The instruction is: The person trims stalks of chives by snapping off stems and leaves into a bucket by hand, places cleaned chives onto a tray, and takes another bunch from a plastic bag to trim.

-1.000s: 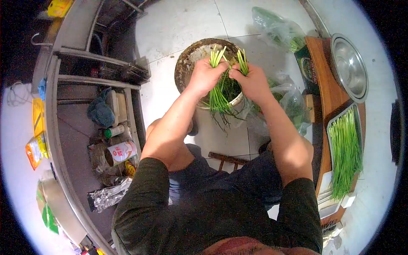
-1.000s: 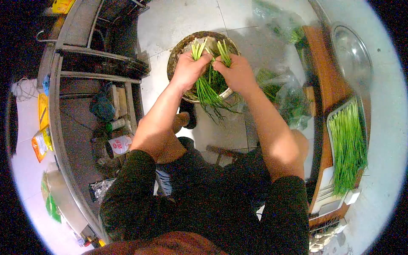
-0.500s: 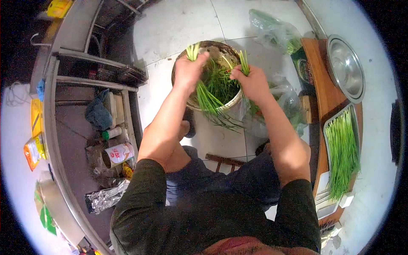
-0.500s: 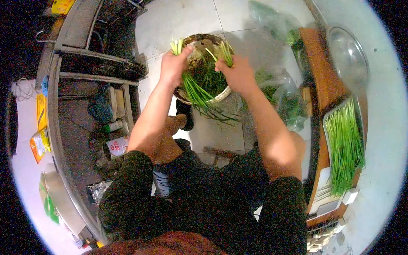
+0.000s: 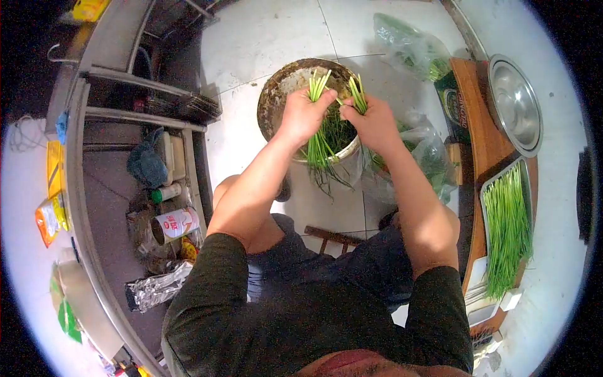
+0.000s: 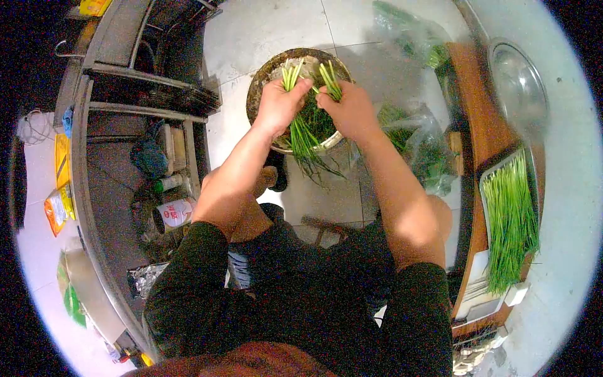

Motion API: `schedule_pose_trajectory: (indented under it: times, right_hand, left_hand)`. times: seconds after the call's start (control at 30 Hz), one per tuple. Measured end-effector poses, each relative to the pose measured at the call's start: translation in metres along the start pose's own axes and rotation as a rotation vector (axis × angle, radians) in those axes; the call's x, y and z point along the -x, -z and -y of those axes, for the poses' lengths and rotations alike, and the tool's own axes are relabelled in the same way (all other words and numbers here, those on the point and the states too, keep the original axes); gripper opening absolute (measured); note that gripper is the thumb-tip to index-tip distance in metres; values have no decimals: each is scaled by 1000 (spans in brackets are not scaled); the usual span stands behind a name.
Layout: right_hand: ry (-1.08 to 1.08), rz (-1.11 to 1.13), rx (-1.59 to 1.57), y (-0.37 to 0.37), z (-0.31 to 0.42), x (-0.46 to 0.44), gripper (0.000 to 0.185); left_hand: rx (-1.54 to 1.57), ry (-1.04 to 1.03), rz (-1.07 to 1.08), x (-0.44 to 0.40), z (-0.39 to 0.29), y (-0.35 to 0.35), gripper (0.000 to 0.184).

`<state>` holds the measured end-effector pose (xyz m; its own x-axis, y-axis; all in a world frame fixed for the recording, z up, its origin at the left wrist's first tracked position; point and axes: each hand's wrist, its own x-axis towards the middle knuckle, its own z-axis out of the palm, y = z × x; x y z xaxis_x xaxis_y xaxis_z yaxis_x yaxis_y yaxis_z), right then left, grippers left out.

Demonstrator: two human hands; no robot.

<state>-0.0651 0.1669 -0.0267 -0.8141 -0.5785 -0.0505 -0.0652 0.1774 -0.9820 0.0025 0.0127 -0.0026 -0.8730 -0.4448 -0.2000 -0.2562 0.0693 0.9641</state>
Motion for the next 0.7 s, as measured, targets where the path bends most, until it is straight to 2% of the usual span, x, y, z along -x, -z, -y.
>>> schedule_pose_trajectory:
  times: [0.2,0.3,0.4,0.5,0.6,0.7]
  right_hand:
    - [-45,46,165,9,15,4,33]
    - [-3,43,103,8,7,3,35]
    - [-51,54,114,10,10,5,35]
    - [-44,62,70,8,2,3,33]
    - [-37,44,5,7,2,3,32]
    - [-132,58,92,11,9,1,30]
  left_hand:
    - [-148,-41,88,4,-9,9,25]
    - [-108,-9,84,3,-8,9,25]
    - [-166,-2,95,-3,-2,14,18]
    - [6,13,74,-5,2,15,17]
    - [222,13,-54,-9,0,14,18]
    - [177,56,-146,-11,-2,17,19]
